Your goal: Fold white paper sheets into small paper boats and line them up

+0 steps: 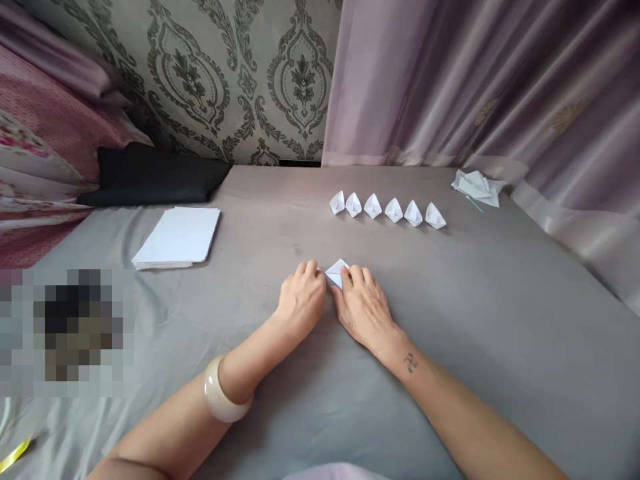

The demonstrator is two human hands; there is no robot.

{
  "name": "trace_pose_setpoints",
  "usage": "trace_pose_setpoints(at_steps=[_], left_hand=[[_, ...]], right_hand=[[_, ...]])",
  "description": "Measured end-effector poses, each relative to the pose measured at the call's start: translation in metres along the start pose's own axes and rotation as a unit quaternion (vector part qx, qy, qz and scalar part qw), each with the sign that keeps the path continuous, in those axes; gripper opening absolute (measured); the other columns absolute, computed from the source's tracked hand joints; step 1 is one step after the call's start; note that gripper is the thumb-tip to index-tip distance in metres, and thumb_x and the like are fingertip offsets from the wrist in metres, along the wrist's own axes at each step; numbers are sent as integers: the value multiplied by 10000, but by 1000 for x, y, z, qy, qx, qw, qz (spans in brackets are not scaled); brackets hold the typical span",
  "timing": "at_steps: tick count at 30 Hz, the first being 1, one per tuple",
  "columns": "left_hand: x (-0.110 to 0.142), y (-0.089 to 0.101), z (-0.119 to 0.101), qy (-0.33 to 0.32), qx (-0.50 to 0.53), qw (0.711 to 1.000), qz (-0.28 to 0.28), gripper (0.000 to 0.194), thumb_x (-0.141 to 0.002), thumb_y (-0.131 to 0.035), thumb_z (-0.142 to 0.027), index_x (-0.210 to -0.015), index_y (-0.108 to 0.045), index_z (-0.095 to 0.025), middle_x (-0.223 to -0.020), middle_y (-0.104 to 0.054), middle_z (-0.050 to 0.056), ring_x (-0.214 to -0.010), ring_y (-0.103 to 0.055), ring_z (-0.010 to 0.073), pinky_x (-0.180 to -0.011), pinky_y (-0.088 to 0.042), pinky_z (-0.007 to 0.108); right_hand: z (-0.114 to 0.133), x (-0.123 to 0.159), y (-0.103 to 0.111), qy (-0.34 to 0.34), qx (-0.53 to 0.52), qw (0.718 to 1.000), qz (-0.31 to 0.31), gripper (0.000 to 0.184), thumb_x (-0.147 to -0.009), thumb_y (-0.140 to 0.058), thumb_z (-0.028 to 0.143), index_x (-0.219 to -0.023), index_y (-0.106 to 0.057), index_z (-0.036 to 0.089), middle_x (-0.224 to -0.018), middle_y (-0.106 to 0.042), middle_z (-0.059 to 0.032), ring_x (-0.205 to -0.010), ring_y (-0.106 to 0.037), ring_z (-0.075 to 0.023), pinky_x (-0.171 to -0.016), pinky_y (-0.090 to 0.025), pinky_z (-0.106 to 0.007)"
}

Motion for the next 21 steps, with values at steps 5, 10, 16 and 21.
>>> trace_pose_setpoints(at_steps=[5,10,16,21], left_hand=[[-6,-1,13,-2,69,997,-39,266,-908,-379,-134,-1036,-609,-178,-1007,-600,81,-900,-571,196,-691,-463,285],[-6,-8,-10,-99,9,994,-44,324,-884,-420,-132,-1178,-557,-136,-1091,-590,116,-958,-540,249,-780,-466,357],[-4,-12,-11,-86,8,994,-68,338,-882,-403,-118,-1176,-571,-100,-1059,-590,129,-920,-544,255,-757,-468,365],[-6,-10,6,-39,125,986,-100,281,-937,-392,-213,-942,-669,-165,-984,-605,96,-858,-556,209,-741,-461,321]], right_hand=[[1,-1,-2,0,-9,1000,-2,414,-954,-404,296,-1288,-486,64,-1133,-552,-175,-1001,-467,-283,-806,-447,-397],[-1,-1,-1,-2,-4,1000,3,447,-973,-344,284,-1362,-437,86,-1081,-569,-155,-934,-484,-267,-781,-439,-388],[-1,-2,0,-5,5,1000,3,467,-975,-339,315,-1372,-445,94,-1072,-566,-153,-929,-477,-272,-773,-444,-395],[-2,-3,-1,-21,12,1000,-8,446,-972,-347,301,-1313,-491,51,-1022,-570,-166,-909,-477,-272,-746,-444,-389]])
Point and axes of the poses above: each hand's wrist, its own x-axis away from the middle knuckle, its own y-axis out of the back of the hand, z = x × y, the point moved 6 cm from there along -x, towards the middle knuckle
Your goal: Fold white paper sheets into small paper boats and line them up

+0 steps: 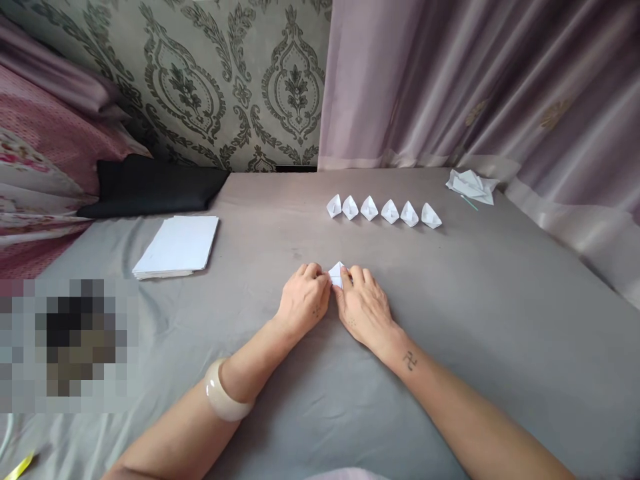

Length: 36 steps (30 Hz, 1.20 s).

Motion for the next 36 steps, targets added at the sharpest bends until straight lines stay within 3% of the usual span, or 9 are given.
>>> trace_pose_setpoints(at_steps=[7,14,18,21,25,27,29,33,36], left_hand=[[-16,-6,23,140,177,974,-9,109,-827,-625,-266,-876,-671,-179,-860,-612,57,-825,-570,191,-711,-447,291],[-19,-9,22,143,209,967,8,65,-782,-649,-223,-758,-669,-166,-795,-609,53,-813,-552,194,-760,-427,312],[-14,-6,19,117,266,957,-2,74,-787,-634,-233,-758,-656,-169,-800,-617,34,-765,-549,160,-720,-423,274],[-12,-7,16,108,417,902,10,146,-800,-625,-310,-806,-632,-165,-753,-626,13,-687,-545,131,-650,-417,242],[-13,-8,14,141,618,773,-15,267,-706,-733,-358,-797,-588,-153,-732,-630,1,-674,-568,114,-644,-428,223],[-13,-8,14,170,672,720,-36,333,-645,-789,-329,-853,-597,-154,-746,-640,-1,-678,-577,109,-643,-433,216],[-12,-10,13,193,700,687,-34,385,-620,-811,-316,-912,-625,-149,-769,-655,10,-672,-576,105,-631,-432,212],[-9,-15,12,215,705,676,-15,307,-658,-789,-365,-808,-678,-121,-725,-652,22,-610,-535,84,-606,-415,207],[-8,-12,15,202,662,721,-23,295,-712,-736,-411,-803,-684,-135,-705,-657,15,-618,-540,101,-613,-411,217]], right_hand=[[-16,-4,2,-34,-6,999,-14,324,-954,-369,205,-1095,-636,87,-963,-578,-154,-908,-502,-267,-695,-432,-359],[-36,-5,-2,-64,-137,987,-48,146,-891,-521,230,-956,-637,171,-983,-603,-102,-939,-531,-239,-804,-437,-340],[-47,-6,-7,-72,-265,960,-57,96,-854,-546,217,-912,-617,191,-968,-634,-70,-931,-566,-208,-830,-444,-333],[-57,-7,-12,-102,-403,909,-34,118,-845,-553,278,-891,-629,201,-906,-671,-40,-831,-612,-175,-770,-467,-314],[-62,-6,-13,-138,-559,817,-29,216,-799,-620,393,-834,-641,181,-800,-694,-29,-742,-629,-164,-715,-476,-296],[-60,-6,-11,-149,-592,790,-46,255,-771,-653,422,-815,-641,171,-787,-694,-35,-736,-627,-167,-712,-476,-297],[-56,-5,-11,-159,-608,776,-56,275,-759,-667,435,-812,-642,166,-786,-696,-42,-735,-627,-170,-715,-477,-302],[-47,-4,-12,-167,-607,774,-62,278,-749,-676,430,-796,-610,164,-763,-689,-47,-705,-625,-168,-699,-484,-308],[-45,-3,-11,-166,-586,791,-58,353,-739,-691,369,-1006,-577,169,-800,-688,-31,-724,-632,-163,-710,-496,-311]])
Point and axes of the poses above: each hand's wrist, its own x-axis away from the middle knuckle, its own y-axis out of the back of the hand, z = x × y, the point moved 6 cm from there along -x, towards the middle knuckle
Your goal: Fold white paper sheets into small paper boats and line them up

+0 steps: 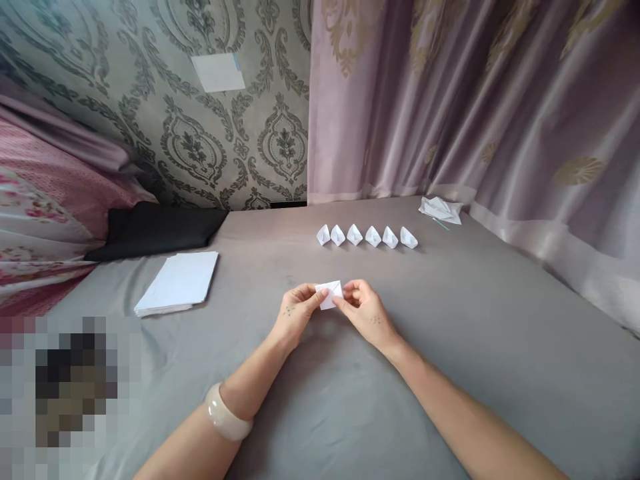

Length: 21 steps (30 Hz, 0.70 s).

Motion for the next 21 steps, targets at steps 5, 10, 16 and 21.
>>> trace_pose_setpoints(at_steps=[5,10,16,21], left_hand=[[7,-2,-20,-117,-241,963,3,239,-795,-625,-391,-793,-684,-159,-732,-650,18,-720,-558,149,-687,-413,247],[11,-8,-19,-76,-253,964,33,278,-784,-644,-431,-756,-696,-159,-727,-668,34,-697,-569,160,-649,-415,249],[9,-14,-9,-19,-64,997,45,364,-715,-719,-494,-759,-690,-134,-689,-667,32,-639,-569,136,-626,-427,237],[7,-7,-7,-36,-123,991,27,365,-714,-713,-496,-711,-671,-133,-625,-626,16,-587,-529,123,-566,-385,221]], right_hand=[[12,0,4,71,65,995,13,366,-752,-683,333,-1093,-647,206,-946,-651,-43,-854,-608,-161,-701,-483,-277],[17,1,7,65,63,995,46,203,-801,-641,388,-790,-736,208,-739,-615,0,-655,-550,-122,-638,-450,-261],[11,4,6,3,-54,999,-7,264,-778,-655,440,-786,-701,181,-734,-666,-18,-706,-596,-155,-690,-473,-278],[13,6,1,20,-23,999,34,273,-799,-636,421,-929,-689,187,-801,-677,-26,-759,-617,-162,-727,-494,-295]])
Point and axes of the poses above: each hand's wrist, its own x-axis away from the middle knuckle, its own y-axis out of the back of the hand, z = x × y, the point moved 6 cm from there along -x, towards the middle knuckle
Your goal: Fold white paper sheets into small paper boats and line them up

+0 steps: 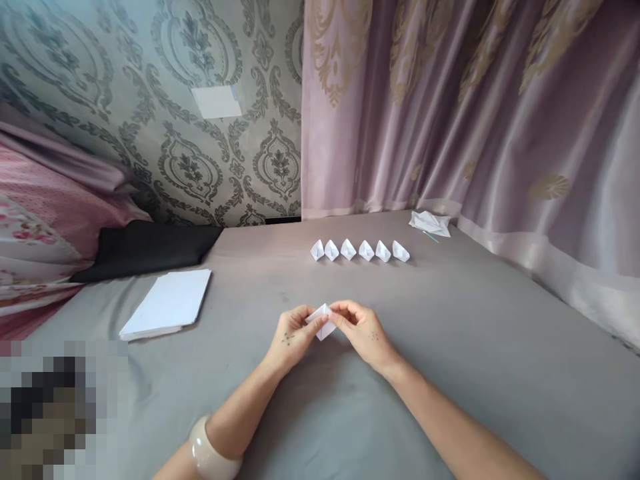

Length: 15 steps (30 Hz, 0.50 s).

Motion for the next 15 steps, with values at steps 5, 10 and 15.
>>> trace_pose_setpoints(at_steps=[5,10,15], left_hand=[[2,2,-3,-35,-135,990,29,301,-792,-639,-445,-819,-708,-153,-685,-630,9,-631,-514,126,-580,-371,218],[2,7,-13,-68,-126,990,0,233,-789,-652,-398,-801,-699,-170,-713,-630,9,-689,-535,139,-649,-398,226],[1,10,-20,-156,-223,962,-15,188,-856,-595,-347,-808,-676,-185,-760,-643,26,-734,-567,153,-687,-425,245]], right_hand=[[14,-1,3,100,93,991,15,203,-830,-606,319,-996,-696,244,-917,-647,-24,-836,-605,-150,-762,-482,-287],[11,-3,9,69,55,996,-22,177,-837,-589,363,-847,-663,203,-795,-660,-17,-735,-607,-154,-712,-488,-280],[8,-3,8,89,100,991,-14,189,-868,-556,367,-869,-655,205,-806,-667,-23,-745,-613,-160,-717,-496,-288]])
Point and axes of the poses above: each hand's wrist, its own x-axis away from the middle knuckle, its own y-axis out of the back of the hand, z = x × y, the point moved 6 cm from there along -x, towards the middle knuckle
